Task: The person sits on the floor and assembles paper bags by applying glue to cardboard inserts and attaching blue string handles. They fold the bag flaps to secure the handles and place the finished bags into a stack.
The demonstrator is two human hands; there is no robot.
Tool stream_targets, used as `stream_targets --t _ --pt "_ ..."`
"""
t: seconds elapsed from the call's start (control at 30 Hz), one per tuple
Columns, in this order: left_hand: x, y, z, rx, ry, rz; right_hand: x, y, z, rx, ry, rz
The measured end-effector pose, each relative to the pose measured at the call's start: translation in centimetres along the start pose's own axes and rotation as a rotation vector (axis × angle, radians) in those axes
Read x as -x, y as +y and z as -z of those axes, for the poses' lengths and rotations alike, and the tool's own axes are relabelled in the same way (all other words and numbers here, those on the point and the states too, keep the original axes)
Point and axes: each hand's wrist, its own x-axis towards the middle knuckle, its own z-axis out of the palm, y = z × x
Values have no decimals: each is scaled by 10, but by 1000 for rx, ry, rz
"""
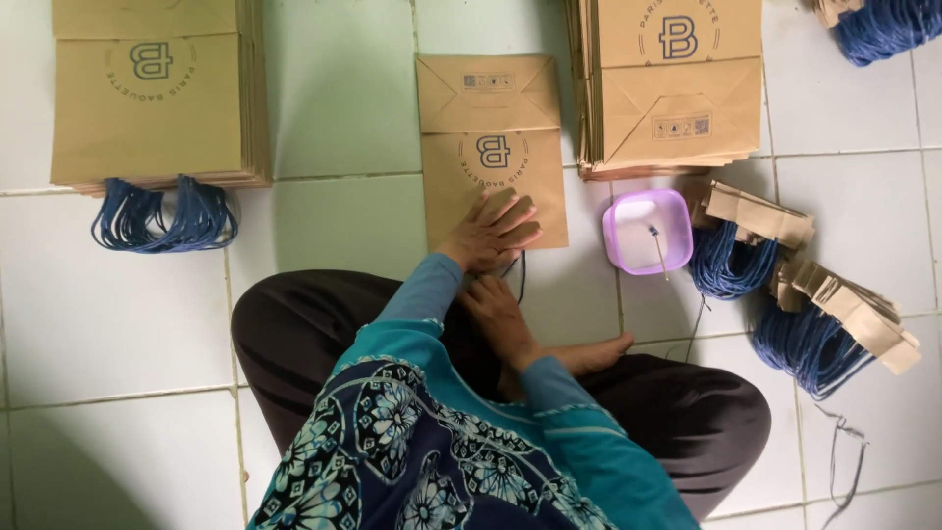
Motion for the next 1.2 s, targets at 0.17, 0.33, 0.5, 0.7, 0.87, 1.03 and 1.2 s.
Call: stream_targets --t 0.17,0.33,0.5,0.7,0.87,1.03,1.2 --pt "3 -1 9 23 51 9 50 42 10 -78 -56 -163" --pt "1 4 -19 -2 275 108 14 62 5 64 -14 -465" --pt "0 13 -7 -29 672 68 18 78 -27 370 -117 -436" --pt "2 15 -1 -45 725 109 16 78 -28 357 -110 -454" --pt "29 32 5 -60 621 379 18 79 -19 170 -260 -549" --pt "42 43 28 168 342 544 7 78 -24 251 -217 -538" --pt "36 38 33 186 207 553 -4 79 -29 260 -172 -406"
